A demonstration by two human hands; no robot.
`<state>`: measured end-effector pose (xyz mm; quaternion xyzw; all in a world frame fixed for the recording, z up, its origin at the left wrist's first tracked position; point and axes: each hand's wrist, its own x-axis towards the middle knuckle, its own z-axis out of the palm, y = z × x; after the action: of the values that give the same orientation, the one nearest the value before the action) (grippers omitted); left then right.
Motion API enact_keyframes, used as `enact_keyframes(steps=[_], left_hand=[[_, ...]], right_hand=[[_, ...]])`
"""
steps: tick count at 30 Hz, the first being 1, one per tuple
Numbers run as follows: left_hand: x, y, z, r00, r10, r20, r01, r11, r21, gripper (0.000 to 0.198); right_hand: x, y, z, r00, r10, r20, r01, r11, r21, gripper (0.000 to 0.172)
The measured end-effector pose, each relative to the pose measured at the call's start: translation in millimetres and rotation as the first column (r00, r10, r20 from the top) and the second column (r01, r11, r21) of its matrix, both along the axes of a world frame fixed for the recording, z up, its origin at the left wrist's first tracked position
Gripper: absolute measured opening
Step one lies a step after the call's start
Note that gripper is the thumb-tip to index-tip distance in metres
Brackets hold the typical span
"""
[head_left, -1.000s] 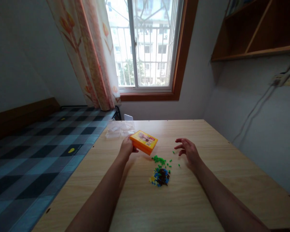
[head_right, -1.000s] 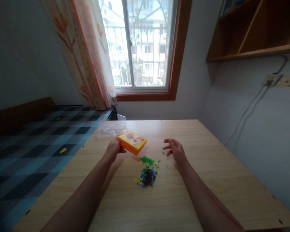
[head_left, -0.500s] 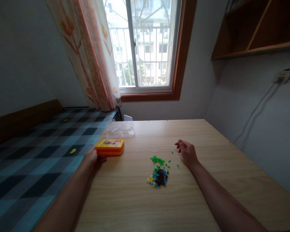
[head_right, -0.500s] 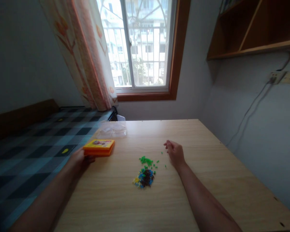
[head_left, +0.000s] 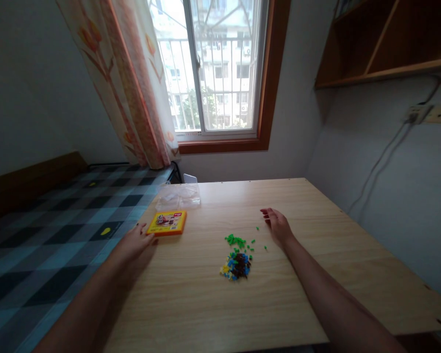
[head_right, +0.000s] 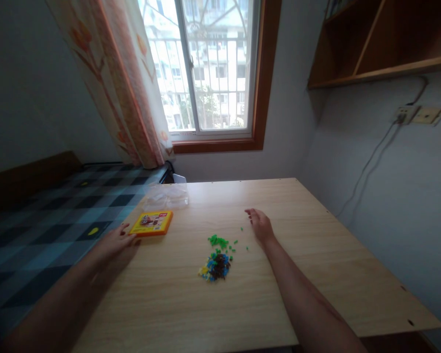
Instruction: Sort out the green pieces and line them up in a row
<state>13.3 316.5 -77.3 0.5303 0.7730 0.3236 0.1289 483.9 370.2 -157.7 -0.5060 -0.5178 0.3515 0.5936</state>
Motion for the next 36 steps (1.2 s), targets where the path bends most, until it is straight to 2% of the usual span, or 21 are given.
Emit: enact_keyframes(steps=[1,3,6,9,12,14,18,20,21,23,25,27,29,31,33,36], left_hand=[[7,-2,-2.1,0.98,-0.07,-0.188,0.066,0.997,-0.03,0.054],[27,-9,-8.0,0.868,-0.178,-0.463,0.178,0.983,-0.043,0.06],[57,-18,-19.7,0.737,-0.247,-0.629,0.247,0.965,-0.088,0.066],[73,-18,-30.2,0.703,-0.228,-0.674,0.183,0.973,-0.138,0.067],[72,-10,-37.0,0.689,-0.24,-0.684,0.16,0.971,-0.18,0.065],[67,-5,-39.9,0.677,-0.246,-0.694,0.171,0.969,-0.177,0.062],[65,0,-41.2,0.685,-0.209,-0.698,0.189,0.976,-0.107,0.058],[74,-5,-39.1,0.695,-0.162,-0.7,0.222,0.975,-0.005,0.058],[82,-10,-37.4,0.699,-0.164,-0.696,0.275,0.96,0.05,0.058],[105,-23,-33.3,0.691,-0.311,-0.653,0.467,0.881,0.073,0.058],[135,-40,-29.7,0.648,-0.522,-0.555,0.634,0.773,0.014,0.066],[167,-56,-27.9,0.591,-0.674,-0.443,0.731,0.68,-0.06,0.079],[195,-69,-28.1,0.526,-0.772,-0.357,0.78,0.605,-0.159,0.093],[217,-74,-29.8,0.511,-0.804,-0.305,0.789,0.579,-0.205,0.102],[232,-72,-32.2,0.501,-0.814,-0.294,0.789,0.569,-0.231,0.106],[243,-62,-35.4,0.524,-0.789,-0.32,0.759,0.603,-0.246,0.106]], right_hand=[[-2,1,-1.4,0.999,0.03,-0.025,-0.03,1.0,0.0,0.065],[-7,0,-3.4,0.995,0.094,-0.032,-0.094,0.996,0.008,0.064],[-18,-9,-3.2,0.979,0.198,0.046,-0.199,0.98,0.028,0.059],[-30,-25,2.7,0.918,0.32,0.236,-0.341,0.938,0.054,0.051],[-40,-41,12.7,0.828,0.394,0.4,-0.456,0.887,0.07,0.048],[-47,-47,17.9,0.784,0.434,0.444,-0.511,0.857,0.066,0.048],[-58,-49,17.9,0.761,0.502,0.411,-0.578,0.812,0.079,0.049],[-61,-46,13.5,0.778,0.55,0.304,-0.596,0.798,0.083,0.05],[-61,-44,10.9,0.795,0.561,0.232,-0.591,0.802,0.084,0.051],[-59,-38,6.2,0.849,0.518,0.102,-0.527,0.843,0.103,0.052],[-55,-30,3.1,0.921,0.389,0.025,-0.388,0.91,0.144,0.052],[-49,-21,1.7,0.97,0.238,-0.051,-0.227,0.959,0.17,0.053],[-42,-13,1.6,0.979,0.124,-0.16,-0.102,0.985,0.141,0.058],[-38,-9,2.7,0.959,0.052,-0.28,-0.036,0.997,0.061,0.063],[-37,-10,4.4,0.92,0.012,-0.391,-0.027,0.999,-0.032,0.067],[-45,-21,7.3,0.853,0.006,-0.522,-0.083,0.989,-0.123,0.067]])
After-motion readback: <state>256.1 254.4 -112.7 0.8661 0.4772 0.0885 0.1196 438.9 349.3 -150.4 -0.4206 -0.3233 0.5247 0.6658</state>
